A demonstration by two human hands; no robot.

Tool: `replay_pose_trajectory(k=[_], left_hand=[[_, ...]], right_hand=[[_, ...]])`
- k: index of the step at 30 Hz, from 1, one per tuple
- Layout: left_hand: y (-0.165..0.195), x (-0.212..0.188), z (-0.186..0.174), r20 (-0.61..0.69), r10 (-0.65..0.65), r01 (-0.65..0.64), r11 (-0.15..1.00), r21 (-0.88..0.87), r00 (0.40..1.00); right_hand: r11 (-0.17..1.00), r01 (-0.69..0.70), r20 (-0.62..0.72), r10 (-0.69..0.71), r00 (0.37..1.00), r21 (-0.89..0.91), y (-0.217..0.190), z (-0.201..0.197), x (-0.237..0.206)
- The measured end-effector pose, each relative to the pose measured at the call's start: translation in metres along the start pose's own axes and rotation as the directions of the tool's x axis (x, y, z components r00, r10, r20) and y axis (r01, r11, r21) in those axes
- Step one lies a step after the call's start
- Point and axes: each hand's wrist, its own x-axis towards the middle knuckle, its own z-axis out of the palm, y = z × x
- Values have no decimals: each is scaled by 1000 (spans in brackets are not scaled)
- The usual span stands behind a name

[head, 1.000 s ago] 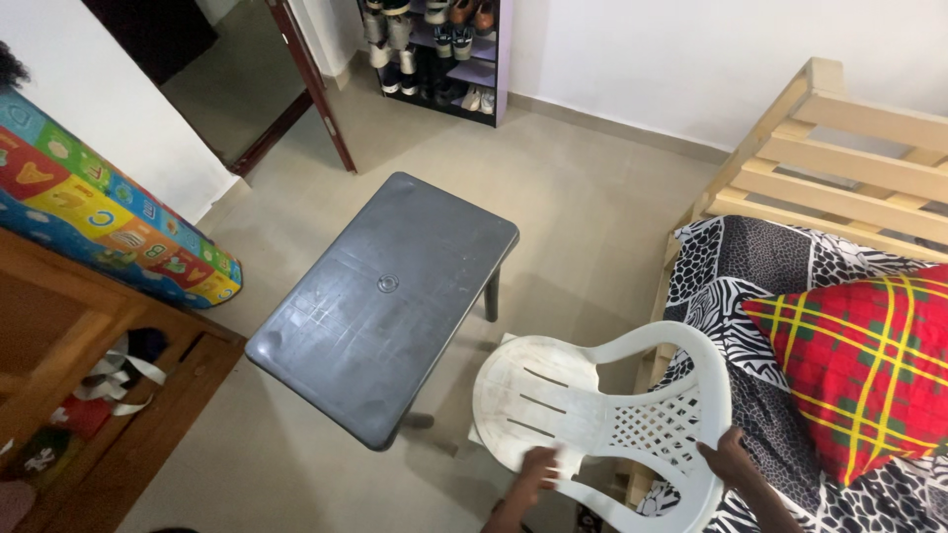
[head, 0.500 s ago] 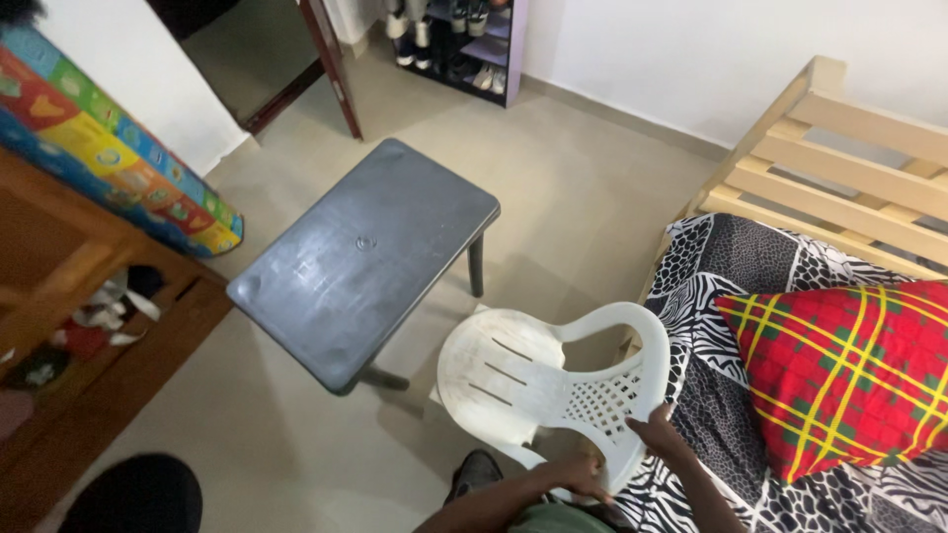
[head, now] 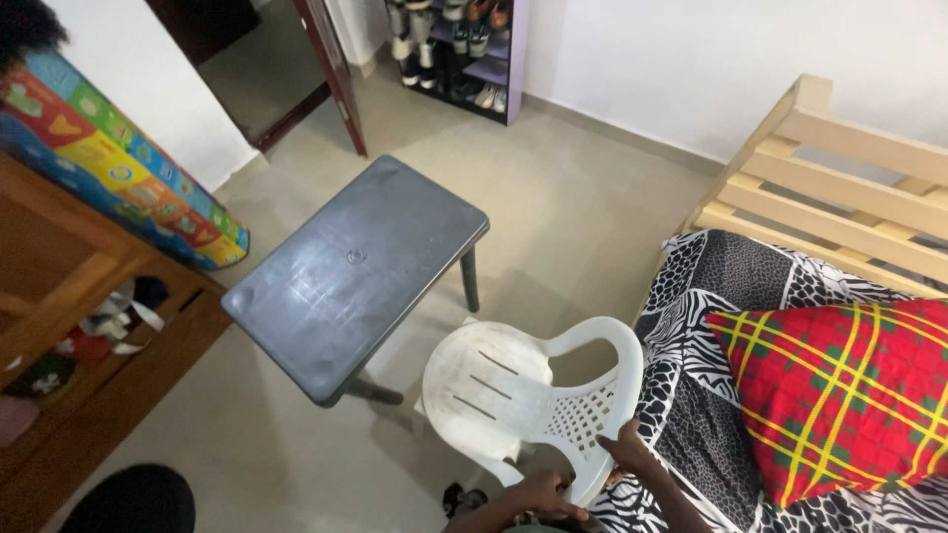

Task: The person moves a small grey table across the bedroom floor, repositioning it near the bed and wardrobe. They then carry a white plastic chair and a green plastic stool from the corner and place them beside the table, adjusting the positions of the furniture pieces.

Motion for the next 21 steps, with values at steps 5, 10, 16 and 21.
replay_pose_trajectory(k=[5, 10, 16, 21], left_hand=[[-3, 1, 0, -52, 73, -70, 996, 51, 996], [-3, 4, 2, -60, 43, -38, 997, 73, 997], [-4, 3, 5, -41, 64, -62, 997, 53, 997], [-2, -1, 6, -120, 147, -133, 984, 118, 982]], right_hand=[[1000, 8, -54, -8, 998, -15, -1, 5, -2], [980, 163, -97, -175, 980, -114, 5, 5, -9], [984, 85, -132, -105, 986, -154, 6, 8, -17], [991, 34, -150, -54, 987, -132, -2, 10, -27]])
